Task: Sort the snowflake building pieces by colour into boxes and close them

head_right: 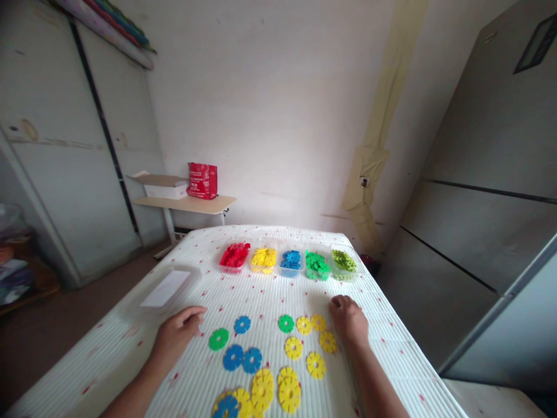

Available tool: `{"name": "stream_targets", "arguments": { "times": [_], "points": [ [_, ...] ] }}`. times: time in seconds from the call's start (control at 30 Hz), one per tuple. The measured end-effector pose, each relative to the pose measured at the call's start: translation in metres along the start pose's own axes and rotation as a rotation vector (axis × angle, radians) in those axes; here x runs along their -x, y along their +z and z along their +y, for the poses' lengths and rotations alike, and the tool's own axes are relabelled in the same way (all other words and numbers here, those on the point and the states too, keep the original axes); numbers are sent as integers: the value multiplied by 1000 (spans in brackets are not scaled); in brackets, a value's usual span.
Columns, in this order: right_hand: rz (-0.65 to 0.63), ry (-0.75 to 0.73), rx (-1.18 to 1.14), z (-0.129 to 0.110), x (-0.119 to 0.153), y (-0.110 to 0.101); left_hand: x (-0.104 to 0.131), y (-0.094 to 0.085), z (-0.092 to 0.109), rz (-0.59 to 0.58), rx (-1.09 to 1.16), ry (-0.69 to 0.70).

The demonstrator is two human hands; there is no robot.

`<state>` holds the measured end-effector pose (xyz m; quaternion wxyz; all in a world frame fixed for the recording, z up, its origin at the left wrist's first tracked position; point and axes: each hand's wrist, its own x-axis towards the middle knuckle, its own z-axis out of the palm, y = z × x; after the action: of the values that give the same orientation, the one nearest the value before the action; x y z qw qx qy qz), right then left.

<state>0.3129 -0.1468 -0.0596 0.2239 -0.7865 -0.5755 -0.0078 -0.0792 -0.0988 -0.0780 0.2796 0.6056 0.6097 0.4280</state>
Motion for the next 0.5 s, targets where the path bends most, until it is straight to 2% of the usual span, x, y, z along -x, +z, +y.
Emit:
{"name": "stream_targets", "arguments": {
  "times": [0.1,0.17,0.3,0.4,0.5],
  "points": [
    [-59,-284,-83,-35,10,-3,0,0,-1,0,-10,5],
    [-140,-383,-81,-59,17,-3,1,1,-1,-2,-16,4],
    [-250,-407,59,-89,24,3,1,1,-1,-1,-35,-1],
    [-289,-402,124,-94,25,10,0,1,-2,-4,-45,-11],
    [-307,-422,90,-95,19,10,0,2,-3,-7,-24,-10]
  ]
}}
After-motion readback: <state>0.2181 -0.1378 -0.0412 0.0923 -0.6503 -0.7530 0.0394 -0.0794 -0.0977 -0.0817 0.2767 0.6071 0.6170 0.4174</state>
